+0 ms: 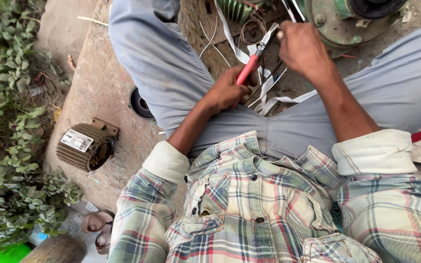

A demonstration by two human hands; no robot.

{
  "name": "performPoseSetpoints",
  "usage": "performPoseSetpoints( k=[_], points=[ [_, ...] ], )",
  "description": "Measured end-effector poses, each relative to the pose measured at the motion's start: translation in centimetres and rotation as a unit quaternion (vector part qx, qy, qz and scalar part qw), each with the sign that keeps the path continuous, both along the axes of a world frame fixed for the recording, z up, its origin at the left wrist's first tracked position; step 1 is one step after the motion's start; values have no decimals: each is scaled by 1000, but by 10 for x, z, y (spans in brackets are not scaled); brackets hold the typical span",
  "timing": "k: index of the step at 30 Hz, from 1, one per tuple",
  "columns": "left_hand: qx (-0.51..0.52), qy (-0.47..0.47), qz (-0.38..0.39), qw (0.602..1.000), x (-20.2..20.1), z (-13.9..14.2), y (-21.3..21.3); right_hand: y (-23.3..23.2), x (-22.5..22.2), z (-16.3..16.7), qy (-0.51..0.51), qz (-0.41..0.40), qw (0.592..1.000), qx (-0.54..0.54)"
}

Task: The person sits on the ground and repairs an electric motor stator by hand. They use pliers to strip and cut wires, then wrap and secure the copper windings with white tape.

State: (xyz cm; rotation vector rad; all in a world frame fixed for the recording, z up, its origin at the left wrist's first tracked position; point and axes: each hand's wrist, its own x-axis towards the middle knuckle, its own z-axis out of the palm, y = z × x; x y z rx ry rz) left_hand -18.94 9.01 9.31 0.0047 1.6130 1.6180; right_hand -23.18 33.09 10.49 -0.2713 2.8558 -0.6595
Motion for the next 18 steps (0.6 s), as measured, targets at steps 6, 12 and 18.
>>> performPoseSetpoints(
  k=[6, 12, 18],
  points=[
    [-208, 111, -194, 952, -3, -18, 15, -17, 3, 30, 38, -6, 992, -117],
    [-313, 205, -426, 824, -6, -68, 77, -43, -8, 39, -17, -84, 968, -235],
    [-310, 355, -429, 771, 7, -93, 98, -36, -17, 14, -46, -104, 898, -424]
  ],
)
